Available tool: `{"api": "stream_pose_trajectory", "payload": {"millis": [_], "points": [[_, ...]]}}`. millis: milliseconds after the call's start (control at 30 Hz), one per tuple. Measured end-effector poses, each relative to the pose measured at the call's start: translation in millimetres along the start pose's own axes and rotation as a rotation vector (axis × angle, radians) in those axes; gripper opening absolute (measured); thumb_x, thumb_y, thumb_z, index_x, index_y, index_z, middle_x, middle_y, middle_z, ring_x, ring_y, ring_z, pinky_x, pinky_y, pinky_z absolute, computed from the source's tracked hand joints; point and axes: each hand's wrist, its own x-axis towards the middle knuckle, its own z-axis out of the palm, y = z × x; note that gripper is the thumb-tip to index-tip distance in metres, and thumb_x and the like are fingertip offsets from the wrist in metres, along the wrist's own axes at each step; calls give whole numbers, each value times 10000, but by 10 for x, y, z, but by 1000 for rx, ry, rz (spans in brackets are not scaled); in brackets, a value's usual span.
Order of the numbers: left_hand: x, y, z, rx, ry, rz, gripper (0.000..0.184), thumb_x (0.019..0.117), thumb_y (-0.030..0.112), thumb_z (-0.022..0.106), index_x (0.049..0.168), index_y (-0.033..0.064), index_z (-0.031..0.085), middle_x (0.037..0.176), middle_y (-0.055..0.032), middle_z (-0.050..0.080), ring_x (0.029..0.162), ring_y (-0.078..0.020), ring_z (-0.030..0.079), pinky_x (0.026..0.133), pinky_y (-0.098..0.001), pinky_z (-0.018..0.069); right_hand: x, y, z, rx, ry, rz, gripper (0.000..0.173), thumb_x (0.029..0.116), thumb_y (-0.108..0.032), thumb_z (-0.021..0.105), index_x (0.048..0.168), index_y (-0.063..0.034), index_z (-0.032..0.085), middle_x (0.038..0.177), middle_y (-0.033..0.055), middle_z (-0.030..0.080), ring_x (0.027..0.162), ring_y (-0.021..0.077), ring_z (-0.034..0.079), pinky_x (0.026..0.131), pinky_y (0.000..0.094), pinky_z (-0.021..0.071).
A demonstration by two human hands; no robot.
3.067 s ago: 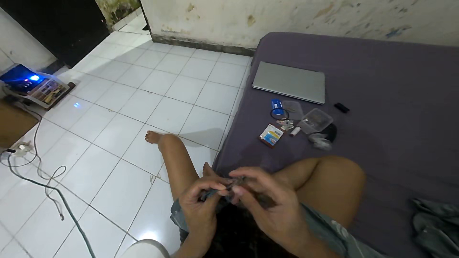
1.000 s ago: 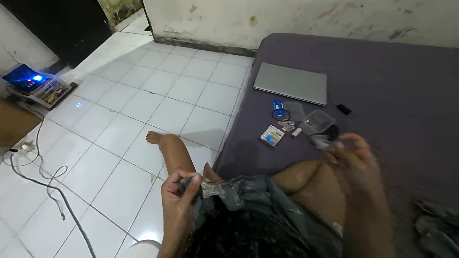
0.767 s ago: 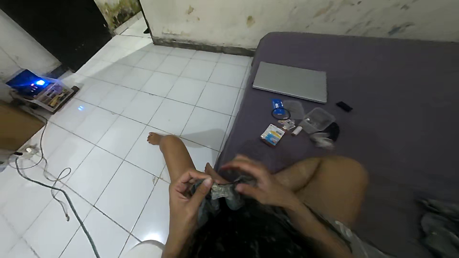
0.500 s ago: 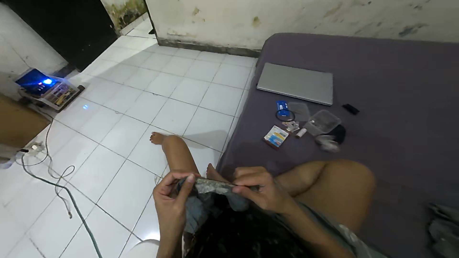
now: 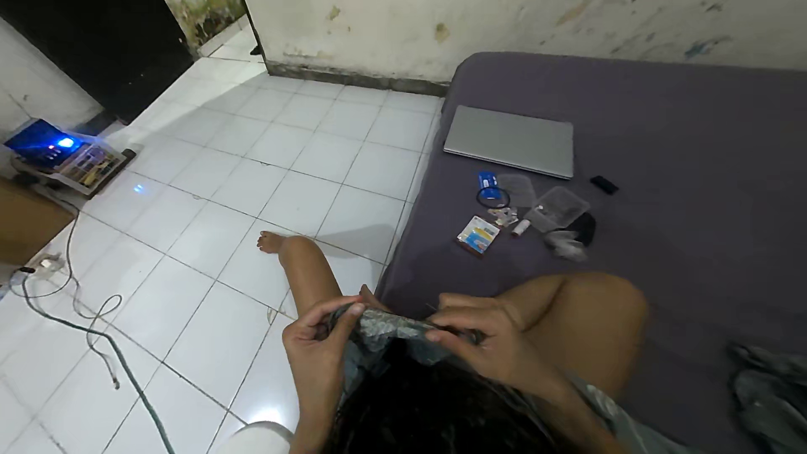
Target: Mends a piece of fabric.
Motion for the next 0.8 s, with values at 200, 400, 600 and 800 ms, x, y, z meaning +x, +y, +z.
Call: {"api": "stream_pose_trajectory", "payload": {"millis": [200, 400, 600, 800], "points": [[75, 36, -80, 90, 76, 35, 169, 958, 22, 634, 945, 100, 783, 856, 124, 773, 773, 38, 715, 706, -150, 594, -2, 49, -134, 37, -132, 105, 315, 945, -258, 708, 815, 29, 701, 665, 14, 505, 650, -73, 419, 591, 45, 312], [207, 32, -267, 214, 185, 95, 153, 956, 13, 625, 922, 82, 757, 808, 139, 751, 728, 48, 700, 670, -142, 585, -99, 92, -207, 60, -190, 171, 278, 962, -204, 663, 812, 28, 702, 681, 2, 513, 661, -86, 422, 598, 38, 318], [311, -48, -370, 218, 284, 112, 201, 954, -15, 589, 882, 98, 739, 752, 135, 734, 671, 18, 699, 638, -180, 602, -134, -27, -72, 0, -59, -34, 225, 1000, -168, 622, 870, 5, 686, 707, 51, 514, 675, -18, 488, 635, 53, 388], [354, -153, -359, 231, 308, 119, 187, 947, -26, 589, 874, 74, 729, 736, 124, 728, 651, 11, 697, 618, -188, 603, -252, -52, 37, -84, -9, -100, 232, 1002, -158, 605, 850, -1, 684, 679, 65, 462, 630, 37, 449, 589, 86, 361]]}}
